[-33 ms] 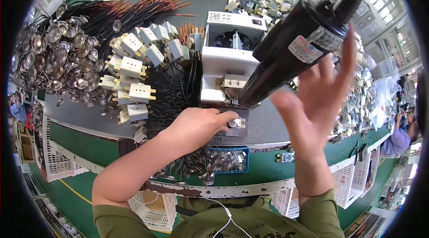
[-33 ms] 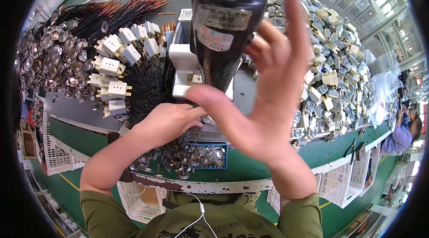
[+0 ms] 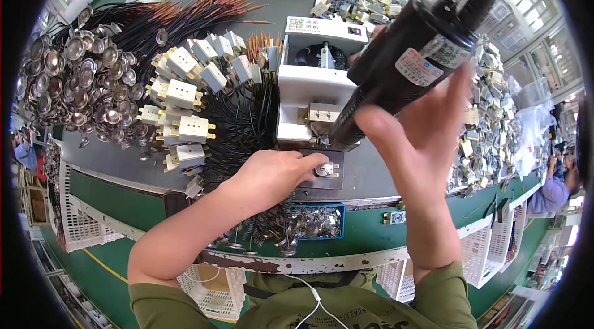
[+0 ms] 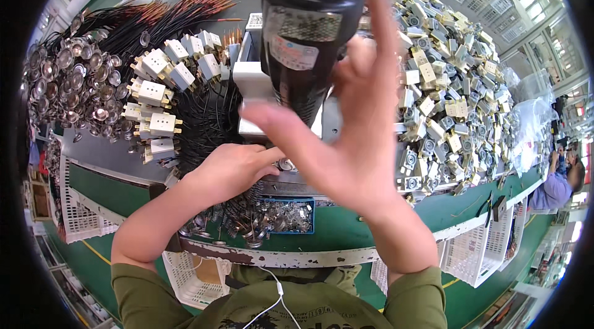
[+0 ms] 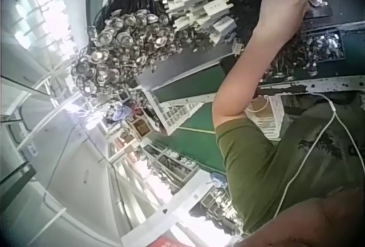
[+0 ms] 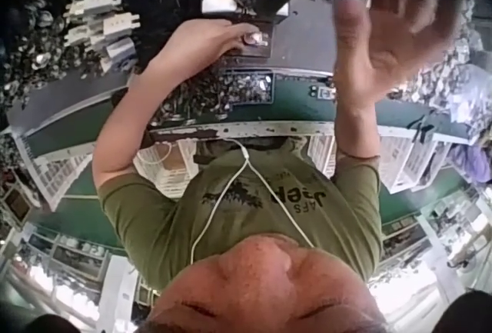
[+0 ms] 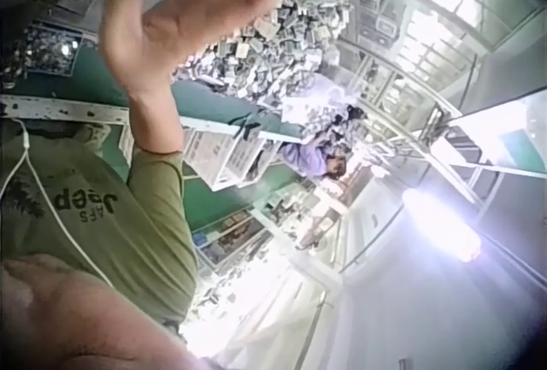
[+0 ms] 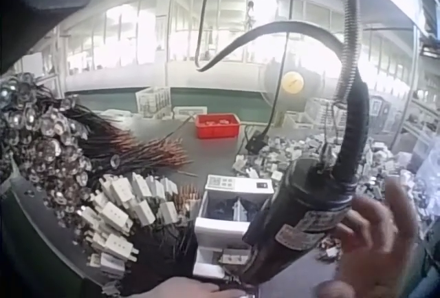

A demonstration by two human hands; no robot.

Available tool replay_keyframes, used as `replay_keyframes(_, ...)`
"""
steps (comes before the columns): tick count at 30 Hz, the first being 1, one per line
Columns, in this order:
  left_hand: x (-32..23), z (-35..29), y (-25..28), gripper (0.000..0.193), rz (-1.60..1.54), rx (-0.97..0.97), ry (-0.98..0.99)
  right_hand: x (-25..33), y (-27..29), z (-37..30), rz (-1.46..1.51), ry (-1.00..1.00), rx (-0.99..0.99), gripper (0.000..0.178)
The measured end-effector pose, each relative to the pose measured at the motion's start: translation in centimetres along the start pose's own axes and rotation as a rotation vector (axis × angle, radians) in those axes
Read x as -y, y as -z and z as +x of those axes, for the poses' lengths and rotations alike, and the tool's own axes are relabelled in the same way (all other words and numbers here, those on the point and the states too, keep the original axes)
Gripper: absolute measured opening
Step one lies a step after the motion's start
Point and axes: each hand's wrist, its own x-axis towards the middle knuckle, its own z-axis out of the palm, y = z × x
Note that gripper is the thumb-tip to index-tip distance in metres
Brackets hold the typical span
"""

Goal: Assembling small electronic components using an electric screwdriver on an industrial production line.

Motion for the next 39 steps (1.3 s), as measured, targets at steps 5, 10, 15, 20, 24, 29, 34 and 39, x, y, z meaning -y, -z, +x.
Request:
replay_keyframes(5,1.0,-0.3,-0.8,0.032,-0.053,-0.017,0.002,1.8,-1.1,0.7,-0.02,-0.111,-0.04,0.072)
replay_keyframes(10,0.6,-0.3,-0.5,0.027,-0.046,-0.008,0.002,4.8,0.7,1.0,0.113,-0.043,-0.09,0.081)
replay_keyframes(15,0.5,-0.6,-0.5,0.028,0.002,-0.002,0.011,2.4,-1.6,2.1,0.019,0.065,-0.077,0.086)
replay_keyframes(20,0.4,-0.3,-0.7,0.025,-0.016,0.003,0.037,0.9,-2.2,1.5,-0.011,-0.002,-0.145,0.089)
replay_keyframes(24,0.4,-0.4,-0.6,0.024,-0.033,0.028,0.055,0.5,-2.5,1.1,0.017,-0.032,-0.174,0.087)
replay_keyframes(29,0.5,-0.3,-0.8,0.024,-0.036,0.014,0.039,0.1,-2.5,1.0,0.004,-0.063,-0.15,0.088)
replay_keyframes(34,0.4,-0.2,-0.5,0.031,-0.02,0.05,0.047,-0.3,-2.6,1.0,-0.038,-0.063,-0.141,0.09)
replay_keyframes(39,0.8,-0.4,-0.8,0.033,-0.016,0.044,0.041,-1.2,-1.7,2.1,0.135,-0.096,0.138,0.105)
